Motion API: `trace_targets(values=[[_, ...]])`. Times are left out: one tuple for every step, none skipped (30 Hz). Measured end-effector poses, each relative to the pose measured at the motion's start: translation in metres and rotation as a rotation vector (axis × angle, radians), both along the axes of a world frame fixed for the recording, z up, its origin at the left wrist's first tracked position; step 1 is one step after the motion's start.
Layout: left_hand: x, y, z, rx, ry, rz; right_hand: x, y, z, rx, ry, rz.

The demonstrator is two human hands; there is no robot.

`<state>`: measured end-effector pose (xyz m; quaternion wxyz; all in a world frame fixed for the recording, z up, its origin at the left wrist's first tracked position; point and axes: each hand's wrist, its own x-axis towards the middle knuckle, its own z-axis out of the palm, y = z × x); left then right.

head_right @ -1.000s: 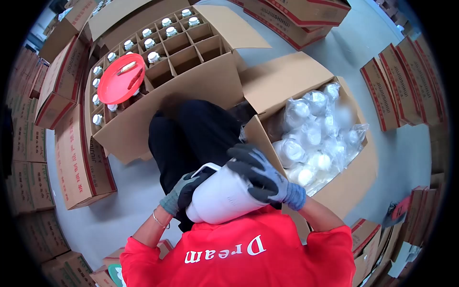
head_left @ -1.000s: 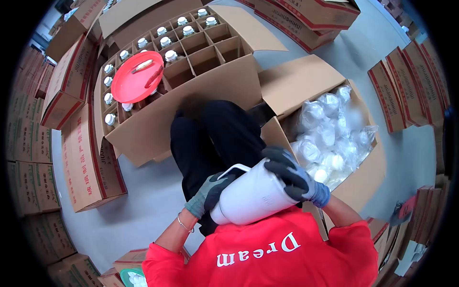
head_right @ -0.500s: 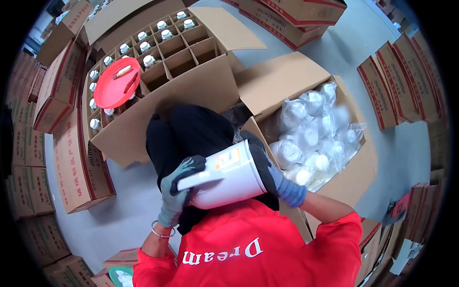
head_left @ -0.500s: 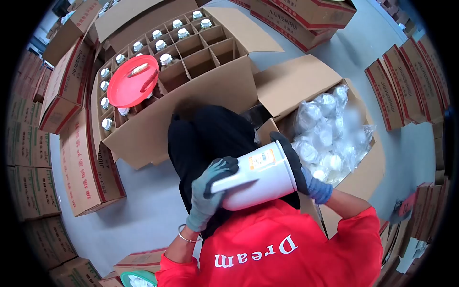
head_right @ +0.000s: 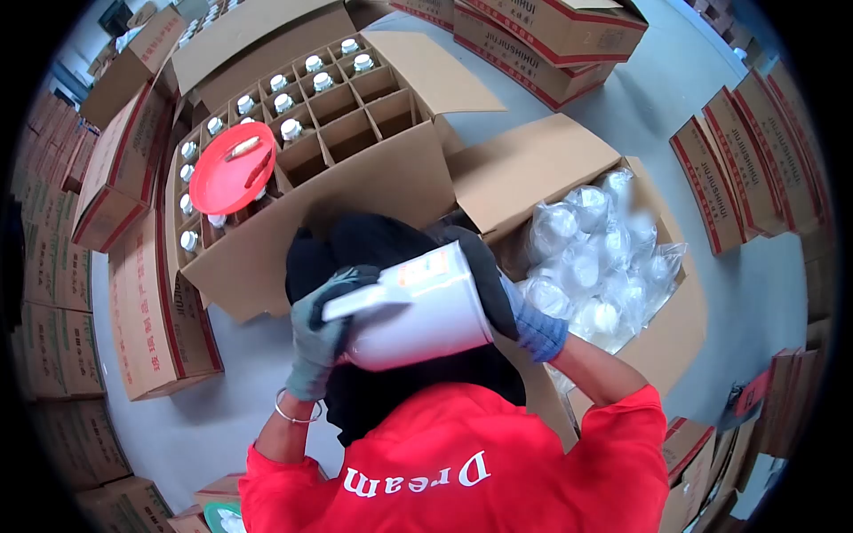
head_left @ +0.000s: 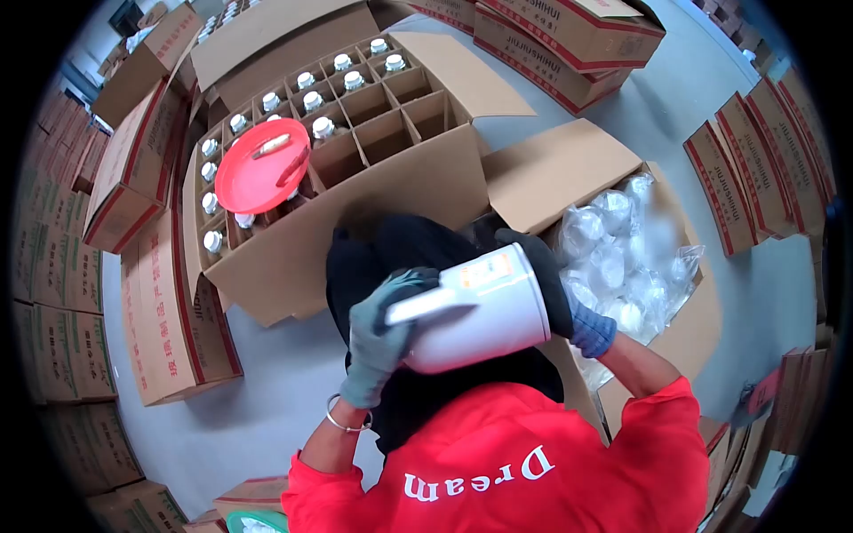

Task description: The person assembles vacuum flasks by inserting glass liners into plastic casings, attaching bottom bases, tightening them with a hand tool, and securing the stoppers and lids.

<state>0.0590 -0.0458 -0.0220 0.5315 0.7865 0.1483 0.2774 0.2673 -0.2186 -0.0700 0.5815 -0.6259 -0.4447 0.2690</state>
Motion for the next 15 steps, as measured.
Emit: trace_targets(values=[[-0.008, 0.005, -0.007, -0.247, 0.14, 0.106, 0.003, 0.005, 0.021, 0.034, 0.193, 0.053], [-0.01, 0.016, -0.008, 0.066, 0.161, -0.001, 0.008, 0.005, 0.04, 0.107, -0.03, 0.143], [-0.011, 0.023, -0.009, 0.374, 0.176, -0.096, 0.01, 0.008, 0.06, 0.134, -0.229, 0.279], [-0.012, 0.024, -0.015, 0.285, 0.212, -0.15, 0.012, 0.011, 0.08, 0.189, -0.413, 0.408], [-0.015, 0.022, -0.017, 0.083, 0.195, -0.02, 0.008, 0.021, 0.081, 0.301, -0.465, 0.516], [-0.014, 0.017, -0.016, -0.116, 0.173, 0.105, 0.008, 0.023, 0.076, 0.322, -0.447, 0.456], [-0.011, 0.013, -0.013, -0.318, 0.147, 0.226, 0.007, 0.023, 0.063, 0.342, -0.43, 0.395], [-0.004, 0.013, 0.001, 0.022, 0.106, 0.253, 0.0, 0.025, 0.029, 0.225, 0.012, 0.231], [0.002, 0.011, 0.007, 0.108, -0.089, 0.179, -0.009, 0.027, 0.001, 0.099, 0.456, 0.054], [0.009, 0.004, 0.02, 0.362, -0.057, 0.164, -0.009, 0.029, -0.007, 0.121, 0.506, 0.048], [0.016, 0.0, 0.029, 0.62, -0.03, 0.155, -0.009, 0.031, -0.015, 0.144, 0.556, 0.042], [0.016, 0.004, 0.029, 0.594, -0.036, 0.126, -0.011, 0.035, -0.016, 0.168, 0.606, 0.036], [0.013, 0.008, 0.024, 0.52, -0.047, 0.117, -0.014, 0.036, -0.017, 0.154, 0.697, 0.026], [0.01, 0.016, 0.018, 0.453, -0.057, 0.108, -0.01, 0.038, -0.015, 0.071, 0.693, 0.037], [0.007, 0.023, 0.011, 0.384, -0.064, 0.095, -0.004, 0.039, -0.006, -0.012, 0.691, 0.044]])
